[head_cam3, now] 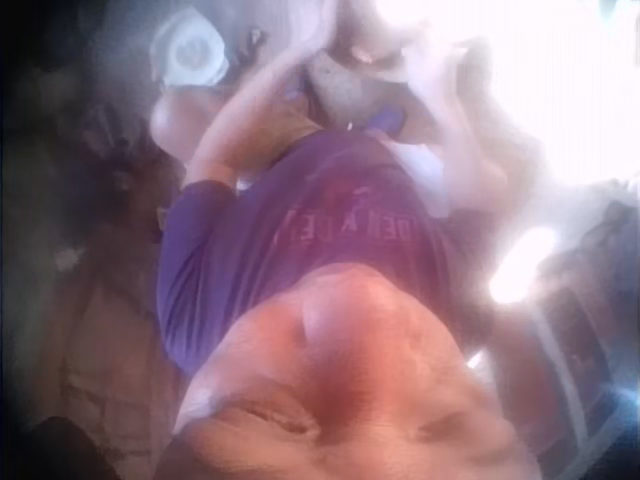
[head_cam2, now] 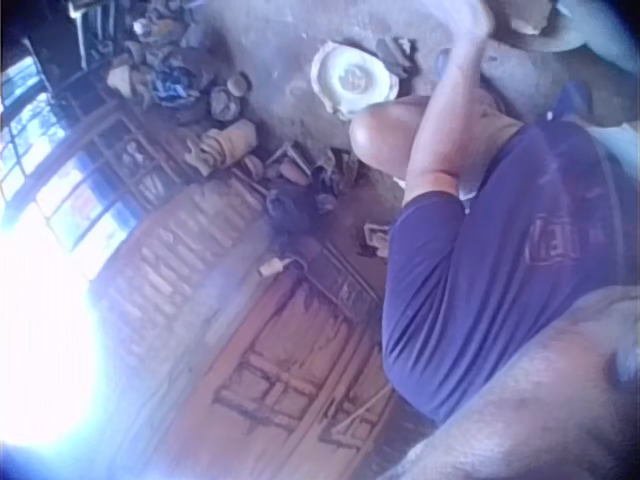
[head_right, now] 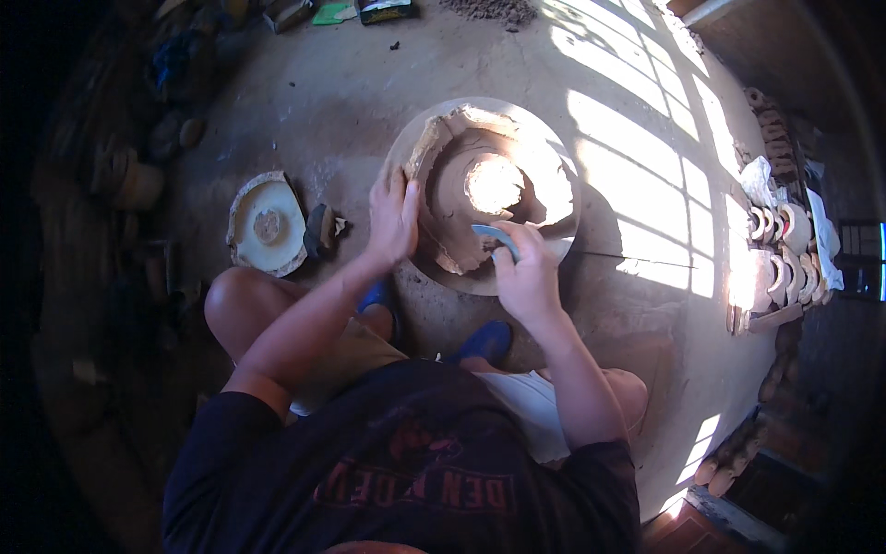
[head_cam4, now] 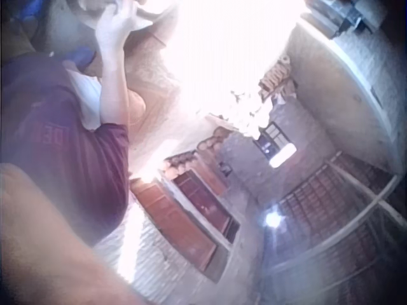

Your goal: The person shapes clay into a mold by pressing and smoothing pieces of clay along the inner surface by hand and with a scraper tool.

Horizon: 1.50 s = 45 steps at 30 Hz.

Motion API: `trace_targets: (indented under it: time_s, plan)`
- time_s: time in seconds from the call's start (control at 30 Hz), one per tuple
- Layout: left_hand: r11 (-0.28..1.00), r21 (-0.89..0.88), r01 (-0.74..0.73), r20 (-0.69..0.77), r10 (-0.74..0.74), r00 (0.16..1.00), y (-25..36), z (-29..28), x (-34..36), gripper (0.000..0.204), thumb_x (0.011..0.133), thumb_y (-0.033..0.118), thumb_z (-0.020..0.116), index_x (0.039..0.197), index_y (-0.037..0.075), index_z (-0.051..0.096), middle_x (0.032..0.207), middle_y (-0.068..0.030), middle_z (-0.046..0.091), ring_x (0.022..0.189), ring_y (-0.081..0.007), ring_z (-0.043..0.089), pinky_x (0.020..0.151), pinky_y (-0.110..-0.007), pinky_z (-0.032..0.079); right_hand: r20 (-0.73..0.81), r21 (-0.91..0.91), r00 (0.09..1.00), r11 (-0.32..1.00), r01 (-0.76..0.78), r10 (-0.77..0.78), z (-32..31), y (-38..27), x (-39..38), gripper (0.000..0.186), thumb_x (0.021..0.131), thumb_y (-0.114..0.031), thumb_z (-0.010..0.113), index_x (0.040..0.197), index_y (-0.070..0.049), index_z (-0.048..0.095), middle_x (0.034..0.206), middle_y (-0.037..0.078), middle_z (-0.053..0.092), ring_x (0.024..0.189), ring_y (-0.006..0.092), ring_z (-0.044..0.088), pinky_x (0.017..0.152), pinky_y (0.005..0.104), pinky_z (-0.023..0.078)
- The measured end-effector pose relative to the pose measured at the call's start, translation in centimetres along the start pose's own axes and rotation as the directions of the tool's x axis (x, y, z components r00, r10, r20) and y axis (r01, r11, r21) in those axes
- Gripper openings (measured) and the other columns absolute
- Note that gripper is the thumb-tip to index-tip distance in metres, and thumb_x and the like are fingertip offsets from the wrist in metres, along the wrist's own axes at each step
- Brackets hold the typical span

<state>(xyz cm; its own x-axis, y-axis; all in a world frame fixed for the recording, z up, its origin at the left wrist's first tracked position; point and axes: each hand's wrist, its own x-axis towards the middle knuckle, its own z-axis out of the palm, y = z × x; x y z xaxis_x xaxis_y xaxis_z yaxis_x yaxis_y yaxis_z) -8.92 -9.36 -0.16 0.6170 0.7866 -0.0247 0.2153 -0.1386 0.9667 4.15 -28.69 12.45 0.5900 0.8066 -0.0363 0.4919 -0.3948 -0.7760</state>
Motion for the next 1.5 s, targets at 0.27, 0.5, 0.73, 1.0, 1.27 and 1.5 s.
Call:
trace_targets:
  time_s: [0.27, 0.5, 0.73, 1.0, 1.27, 1.5]
  plan:
    - [0.972, -0.233, 0.016, 0.133, 0.016, 0.991, 6.6, 0.1, -6.4, 0.038, 0.114, 0.029, 0.052, 0.138, -0.001, 0.052, 0.096, -0.0151, 0.062, 0.087, -0.0257, 0.063, 0.083, -0.038, 0.052, -0.047, -0.097, 0.961, 0.958, 0.269, -0.274, 3.0, -2.7, 0.1, 0.032, 0.097, -0.003, 0.061, 0.129, 0.000, 0.067, 0.113, 0.024, 0.070, 0.104, 0.0428, 0.071, 0.094, 0.0496, 0.056]
    - [0.946, -0.008, 0.324, -0.004, -0.324, 0.946, 4.1, -2.7, -1.8, 0.036, 0.113, 0.033, 0.053, 0.123, -0.002, 0.054, 0.103, -0.0276, 0.069, 0.093, -0.0437, 0.070, 0.082, -0.051, 0.052, 0.189, -0.531, 0.977, 0.827, 0.183, -0.095, -2.9, -1.0, -1.0, 0.024, 0.096, -0.019, 0.071, 0.113, -0.003, 0.077, 0.102, 0.017, 0.074, 0.096, 0.0369, 0.072, 0.086, 0.0440, 0.057]
    - [0.988, 0.018, 0.155, -0.096, -0.152, 0.984, -0.3, 1.4, -2.4, 0.039, 0.112, 0.034, 0.052, 0.130, -0.001, 0.052, 0.112, -0.0332, 0.068, 0.105, -0.0535, 0.066, 0.089, -0.058, 0.051, 0.132, -0.380, 0.943, 0.862, 0.334, -0.307, 5.3, 0.7, 9.9, 0.027, 0.094, -0.020, 0.070, 0.113, -0.003, 0.077, 0.084, 0.018, 0.074, 0.072, 0.0344, 0.073, 0.070, 0.0448, 0.058]
    - [0.991, 0.026, 0.131, -0.074, -0.129, 0.989, -0.8, 0.2, -1.5, 0.040, 0.114, 0.035, 0.048, 0.135, 0.001, 0.049, 0.114, -0.0351, 0.067, 0.108, -0.0561, 0.065, 0.090, -0.059, 0.051, 0.479, -0.276, 0.731, 0.874, -0.399, 0.485, 7.9, -4.7, 12.5, 0.046, 0.092, -0.018, 0.065, 0.126, 0.012, 0.061, 0.088, 0.023, 0.075, 0.074, 0.0296, 0.075, 0.067, 0.0400, 0.061]
    - [0.996, 0.066, 0.055, 0.010, -0.055, 0.998, -1.3, -1.7, 2.3, 0.037, 0.114, 0.035, 0.048, 0.126, 0.000, 0.052, 0.111, -0.0349, 0.067, 0.107, -0.0557, 0.065, 0.090, -0.057, 0.051, 0.699, -0.528, 0.679, 0.803, 0.276, 0.226, 5.2, -3.8, 7.5, 0.086, 0.087, -0.016, 0.059, 0.162, 0.013, 0.027, 0.109, 0.037, 0.072, 0.105, 0.0484, 0.073, 0.096, 0.0504, 0.057]
    - [0.994, 0.108, 0.031, 0.036, -0.035, 0.999, -2.4, -2.3, 4.3, 0.036, 0.114, 0.036, 0.049, 0.122, 0.001, 0.056, 0.109, -0.0333, 0.067, 0.107, -0.0532, 0.065, 0.091, -0.054, 0.051, 0.699, -0.690, 0.611, 0.575, 0.440, 0.371, 0.1, -2.2, 4.0, 0.080, 0.089, -0.020, 0.061, 0.164, -0.006, 0.038, 0.108, 0.029, 0.075, 0.094, 0.0387, 0.077, 0.080, 0.0494, 0.061]
